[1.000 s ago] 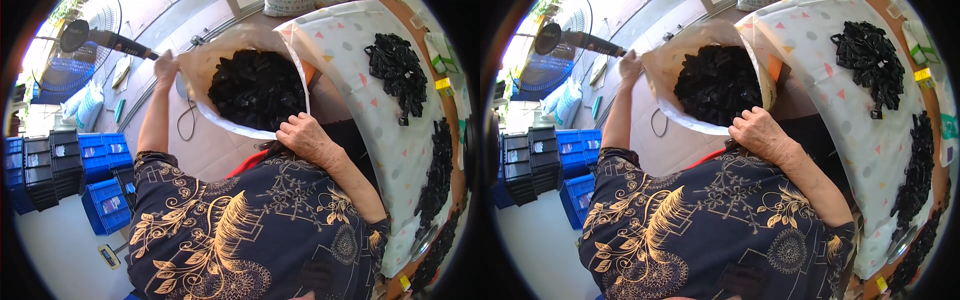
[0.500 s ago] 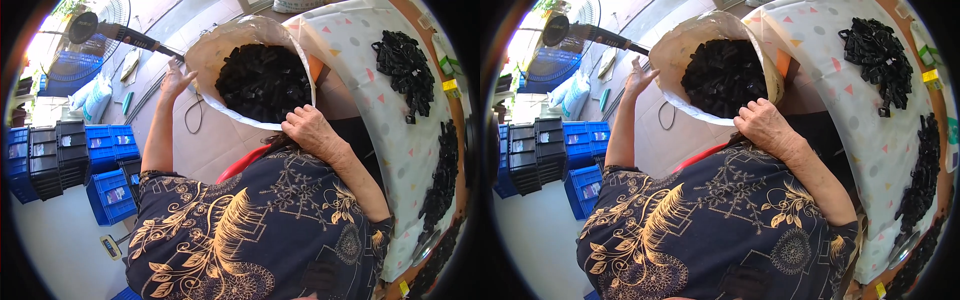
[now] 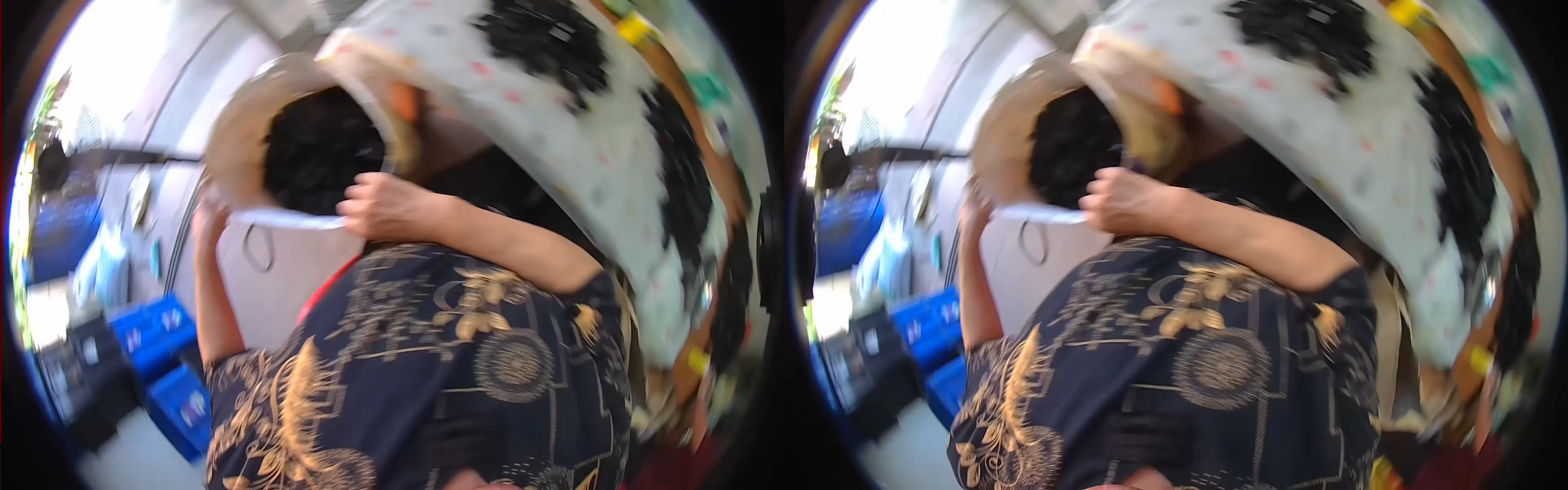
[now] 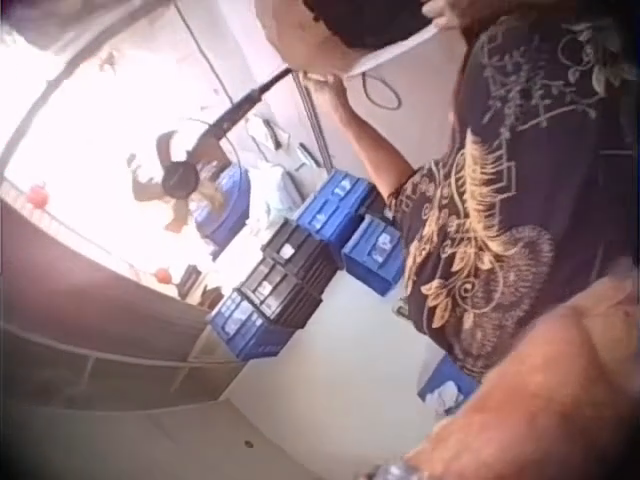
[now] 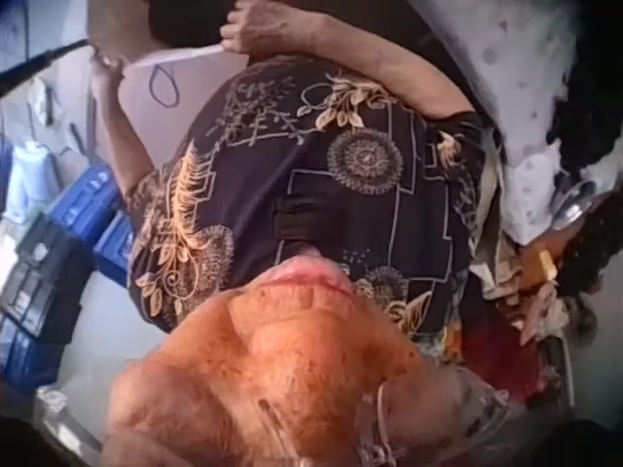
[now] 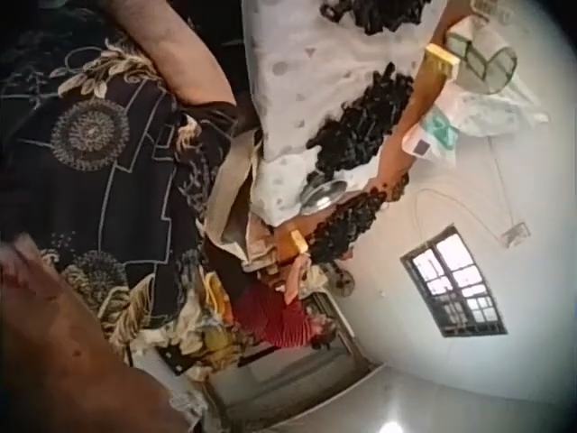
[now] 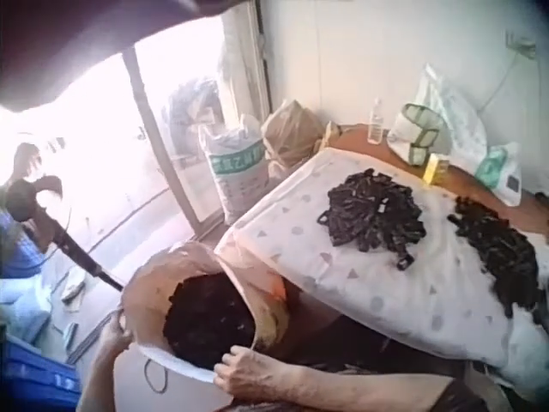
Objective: Sorting and inspecting small black plastic components on a table in a production environment.
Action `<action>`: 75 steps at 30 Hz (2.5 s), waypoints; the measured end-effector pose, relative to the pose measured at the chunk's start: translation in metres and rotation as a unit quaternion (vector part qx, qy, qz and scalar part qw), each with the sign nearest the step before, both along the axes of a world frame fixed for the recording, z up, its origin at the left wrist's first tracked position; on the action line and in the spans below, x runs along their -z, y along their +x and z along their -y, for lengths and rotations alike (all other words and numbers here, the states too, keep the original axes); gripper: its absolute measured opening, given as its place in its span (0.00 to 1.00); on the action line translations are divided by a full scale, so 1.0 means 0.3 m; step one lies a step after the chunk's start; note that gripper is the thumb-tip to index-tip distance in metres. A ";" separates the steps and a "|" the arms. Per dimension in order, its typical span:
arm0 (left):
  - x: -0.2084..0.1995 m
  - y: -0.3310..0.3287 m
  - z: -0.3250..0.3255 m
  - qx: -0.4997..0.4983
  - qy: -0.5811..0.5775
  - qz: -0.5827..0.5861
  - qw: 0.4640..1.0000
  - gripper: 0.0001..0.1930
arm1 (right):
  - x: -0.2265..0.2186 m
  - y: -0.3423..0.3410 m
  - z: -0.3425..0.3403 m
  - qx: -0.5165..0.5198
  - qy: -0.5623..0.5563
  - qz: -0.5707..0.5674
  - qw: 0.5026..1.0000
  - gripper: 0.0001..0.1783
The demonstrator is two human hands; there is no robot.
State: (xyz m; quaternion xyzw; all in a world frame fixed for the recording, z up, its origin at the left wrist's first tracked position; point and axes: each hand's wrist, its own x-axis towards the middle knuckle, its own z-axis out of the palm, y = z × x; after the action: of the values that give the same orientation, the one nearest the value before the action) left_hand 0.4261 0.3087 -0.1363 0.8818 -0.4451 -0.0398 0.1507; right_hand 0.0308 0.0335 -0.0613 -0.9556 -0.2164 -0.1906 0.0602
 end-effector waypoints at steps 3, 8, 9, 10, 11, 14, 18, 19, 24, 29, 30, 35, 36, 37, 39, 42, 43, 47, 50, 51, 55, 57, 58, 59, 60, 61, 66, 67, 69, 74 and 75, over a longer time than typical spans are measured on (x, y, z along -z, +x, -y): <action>-0.062 -0.115 0.129 -0.158 -0.077 -0.097 0.980 0.26 | 0.033 -0.014 0.016 0.022 -0.018 0.005 1.000 0.07; -0.243 -0.221 0.291 0.016 -0.298 -0.177 0.938 0.21 | 0.047 -0.050 0.032 0.053 -0.015 -0.010 0.998 0.04; -0.345 -0.311 0.386 0.052 -0.275 -0.138 0.950 0.19 | 0.052 -0.067 0.035 0.063 -0.015 -0.013 0.998 0.04; -0.416 -0.391 0.466 0.092 -0.232 -0.091 0.964 0.19 | 0.042 -0.077 0.044 0.057 0.003 0.044 0.997 0.04; -0.453 -0.469 0.547 0.100 -0.234 -0.092 0.963 0.19 | 0.024 -0.086 0.051 0.050 0.019 0.104 0.993 0.04; -0.538 -0.743 0.790 0.290 -0.153 -0.158 0.931 0.18 | -0.069 -0.182 0.108 0.111 0.066 0.151 0.980 0.05; -0.541 -0.952 1.074 0.515 -0.077 -0.116 0.846 0.16 | -0.090 -0.395 0.183 0.345 0.117 0.237 0.901 0.05; -0.509 -1.001 1.163 0.567 -0.087 -0.093 0.814 0.17 | -0.095 -0.504 0.200 0.412 0.156 0.224 0.869 0.06; -0.375 -1.176 1.455 0.636 -0.094 0.027 0.766 0.27 | -0.015 -1.061 0.247 0.720 0.184 0.277 0.609 0.12; -0.365 -1.299 1.575 0.687 -0.057 0.089 0.719 0.26 | -0.035 -1.383 0.206 0.877 0.064 0.104 0.465 0.15; -0.380 -1.319 1.575 0.691 -0.064 0.105 0.713 0.23 | -0.026 -1.412 0.207 0.874 0.074 0.100 0.469 0.15; -0.346 -1.375 1.542 0.714 -0.146 0.046 0.683 0.13 | -0.046 -1.426 0.238 0.877 0.041 0.021 0.478 0.14; -0.346 -1.393 1.512 0.709 -0.136 0.049 0.690 0.13 | -0.052 -1.406 0.240 0.873 0.067 0.023 0.483 0.13; -0.360 -1.415 1.468 0.700 -0.104 0.023 0.706 0.13 | -0.055 -1.398 0.235 0.871 0.072 0.019 0.485 0.13; -0.371 -1.410 1.408 0.689 -0.066 -0.005 0.722 0.14 | -0.060 -1.389 0.221 0.853 0.112 0.040 0.508 0.14; -0.385 -1.379 1.374 0.701 -0.087 -0.015 0.708 0.15 | -0.086 -1.353 0.205 0.846 0.139 0.039 0.513 0.14; -0.390 -1.380 1.379 0.701 -0.084 -0.018 0.708 0.15 | -0.096 -1.332 0.199 0.846 0.142 0.036 0.512 0.14; -0.435 -1.391 1.398 0.699 -0.068 -0.053 0.710 0.20 | -0.117 -1.190 0.189 0.794 0.309 0.161 0.498 0.14; -0.417 -1.406 1.432 0.716 -0.043 -0.075 0.692 0.20 | -0.157 -1.023 0.207 0.712 0.392 0.202 0.547 0.15; -0.405 -1.408 1.441 0.730 -0.033 -0.089 0.677 0.19 | -0.175 -0.966 0.219 0.682 0.409 0.186 0.577 0.16; -0.367 -1.443 1.449 0.712 -0.018 -0.121 0.691 0.15 | -0.184 -0.842 0.249 0.656 0.400 0.156 0.621 0.16; -0.353 -1.444 1.447 0.685 -0.022 -0.116 0.719 0.18 | -0.156 -0.824 0.279 0.652 0.299 0.135 0.684 0.17; -0.344 -1.443 1.450 0.682 -0.022 -0.117 0.721 0.18 | -0.154 -0.810 0.290 0.643 0.278 0.140 0.699 0.17; -0.336 -1.441 1.453 0.677 -0.025 -0.131 0.724 0.18 | -0.147 -0.803 0.299 0.642 0.279 0.138 0.701 0.17; -0.332 -1.440 1.456 0.672 -0.028 -0.144 0.725 0.18 | -0.139 -0.798 0.305 0.640 0.247 0.124 0.717 0.17; -0.331 -1.441 1.457 0.671 -0.028 -0.146 0.726 0.18 | -0.133 -0.795 0.309 0.638 0.214 0.111 0.732 0.17; -0.332 -1.443 1.457 0.666 -0.016 -0.164 0.727 0.15 | -0.116 -0.786 0.317 0.642 0.209 0.111 0.729 0.18; -0.333 -1.441 1.459 0.666 -0.016 -0.166 0.727 0.15 | -0.116 -0.785 0.317 0.642 0.234 0.119 0.721 0.17; -0.334 -1.440 1.457 0.664 -0.006 -0.162 0.730 0.16 | -0.128 -0.795 0.312 0.651 0.345 0.104 0.667 0.17; -0.315 -1.444 1.465 0.661 -0.024 -0.159 0.733 0.17 | -0.139 -0.802 0.328 0.662 0.417 0.080 0.618 0.16; -0.314 -1.443 1.467 0.660 -0.023 -0.159 0.734 0.17 | -0.131 -0.800 0.334 0.653 0.340 0.090 0.671 0.17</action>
State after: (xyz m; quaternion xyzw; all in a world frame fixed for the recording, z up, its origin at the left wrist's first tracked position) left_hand -0.0068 -0.1315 -0.0422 0.3439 -0.8857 -0.2583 0.1749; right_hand -0.2093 -0.0668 -0.0220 -0.7452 0.5377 -0.3265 0.2213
